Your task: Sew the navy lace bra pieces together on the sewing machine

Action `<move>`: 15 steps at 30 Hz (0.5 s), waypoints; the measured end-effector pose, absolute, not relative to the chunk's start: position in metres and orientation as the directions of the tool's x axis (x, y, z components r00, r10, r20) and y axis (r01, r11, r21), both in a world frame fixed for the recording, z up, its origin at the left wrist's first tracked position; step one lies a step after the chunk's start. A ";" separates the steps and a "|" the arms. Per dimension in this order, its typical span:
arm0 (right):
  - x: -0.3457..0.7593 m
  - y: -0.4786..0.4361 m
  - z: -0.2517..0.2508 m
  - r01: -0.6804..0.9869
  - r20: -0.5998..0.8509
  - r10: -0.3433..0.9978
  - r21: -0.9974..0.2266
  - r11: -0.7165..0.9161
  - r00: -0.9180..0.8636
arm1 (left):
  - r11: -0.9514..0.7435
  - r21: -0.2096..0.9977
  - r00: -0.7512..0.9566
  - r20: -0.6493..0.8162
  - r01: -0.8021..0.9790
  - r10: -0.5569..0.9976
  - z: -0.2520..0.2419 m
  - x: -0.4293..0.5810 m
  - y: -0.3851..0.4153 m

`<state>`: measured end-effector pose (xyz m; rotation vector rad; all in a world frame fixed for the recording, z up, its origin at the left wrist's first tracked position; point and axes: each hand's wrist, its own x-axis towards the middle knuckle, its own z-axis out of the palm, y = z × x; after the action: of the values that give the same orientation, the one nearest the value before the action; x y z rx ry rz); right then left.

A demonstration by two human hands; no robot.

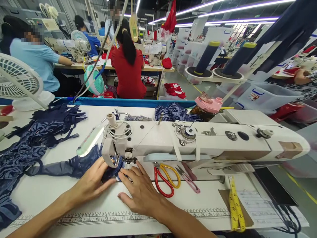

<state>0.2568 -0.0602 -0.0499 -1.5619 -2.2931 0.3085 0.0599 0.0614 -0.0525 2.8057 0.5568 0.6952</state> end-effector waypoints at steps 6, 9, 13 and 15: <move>0.255 -0.060 -0.047 0.863 0.136 0.944 -0.382 0.331 -0.301 | -0.958 0.087 0.810 0.518 0.272 0.277 -0.061 0.076 0.060; 0.257 -0.063 -0.049 0.859 0.143 0.938 -0.377 0.348 -0.317 | -0.940 0.182 0.818 0.463 0.288 0.341 -0.069 0.077 0.061; 0.256 -0.065 -0.051 0.859 0.195 0.928 -0.355 0.369 -0.318 | -0.953 0.208 0.800 0.521 0.221 0.299 -0.065 0.071 0.068; 0.254 -0.066 -0.051 0.856 0.220 0.920 -0.347 0.384 -0.324 | -0.968 0.133 0.782 0.571 0.214 0.251 -0.060 0.071 0.069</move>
<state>0.2539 -0.0656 -0.0506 -1.5393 -2.2713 0.2351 0.0714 0.0690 -0.0602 2.9076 0.3800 0.9442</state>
